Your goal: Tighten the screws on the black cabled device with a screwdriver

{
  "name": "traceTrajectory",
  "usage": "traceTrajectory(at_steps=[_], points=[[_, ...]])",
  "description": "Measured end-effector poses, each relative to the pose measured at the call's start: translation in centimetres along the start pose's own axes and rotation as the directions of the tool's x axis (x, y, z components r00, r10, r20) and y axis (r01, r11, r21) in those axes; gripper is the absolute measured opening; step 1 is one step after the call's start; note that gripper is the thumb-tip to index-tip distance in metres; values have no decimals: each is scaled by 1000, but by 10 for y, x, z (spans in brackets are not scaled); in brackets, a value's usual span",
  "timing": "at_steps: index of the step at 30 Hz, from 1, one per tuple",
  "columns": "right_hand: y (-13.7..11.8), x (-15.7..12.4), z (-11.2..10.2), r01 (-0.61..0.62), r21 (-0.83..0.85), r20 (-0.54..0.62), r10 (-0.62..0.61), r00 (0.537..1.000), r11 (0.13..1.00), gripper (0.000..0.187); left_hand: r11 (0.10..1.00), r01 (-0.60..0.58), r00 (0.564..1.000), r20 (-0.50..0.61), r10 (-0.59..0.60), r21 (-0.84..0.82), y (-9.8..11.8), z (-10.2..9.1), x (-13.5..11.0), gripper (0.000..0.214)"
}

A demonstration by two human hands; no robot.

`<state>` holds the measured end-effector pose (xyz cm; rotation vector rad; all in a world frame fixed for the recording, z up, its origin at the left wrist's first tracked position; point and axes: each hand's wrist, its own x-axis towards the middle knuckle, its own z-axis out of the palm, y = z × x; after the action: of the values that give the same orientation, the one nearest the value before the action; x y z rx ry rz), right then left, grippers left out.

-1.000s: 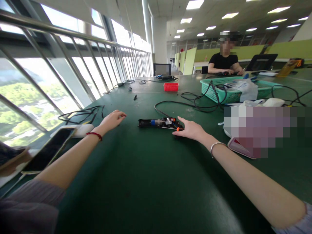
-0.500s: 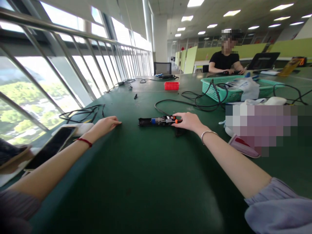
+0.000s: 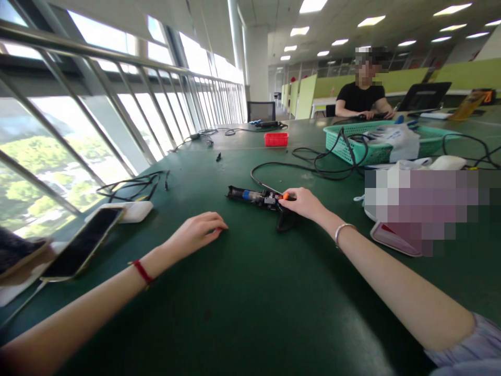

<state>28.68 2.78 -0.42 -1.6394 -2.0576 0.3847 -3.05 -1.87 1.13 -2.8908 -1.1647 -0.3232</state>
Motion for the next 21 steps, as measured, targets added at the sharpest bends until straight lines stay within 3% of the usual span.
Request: traceTrajectory(at_steps=[3, 6, 13, 21], points=[[-2, -17, 4, -2, 80, 6, 1, 1000, 997, 28, 982, -185, 982, 26, 186, -31, 41, 11, 16, 24], [-2, -34, 10, 1, 124, -8, 0, 1000, 992, 32, 971, -229, 973, 1, 230, -69, 57, 19, 36, 21], [-1, -44, 16, 1, 154, -69, 10, 998, 988, 34, 959, -155, 985, -107, 133, -235, 50, 31, 46, 19], [-12, -37, 19, -63, 98, -123, 75, 990, 993, 33, 975, 22, 980, -190, -66, -222, 48, 39, 49, 13]])
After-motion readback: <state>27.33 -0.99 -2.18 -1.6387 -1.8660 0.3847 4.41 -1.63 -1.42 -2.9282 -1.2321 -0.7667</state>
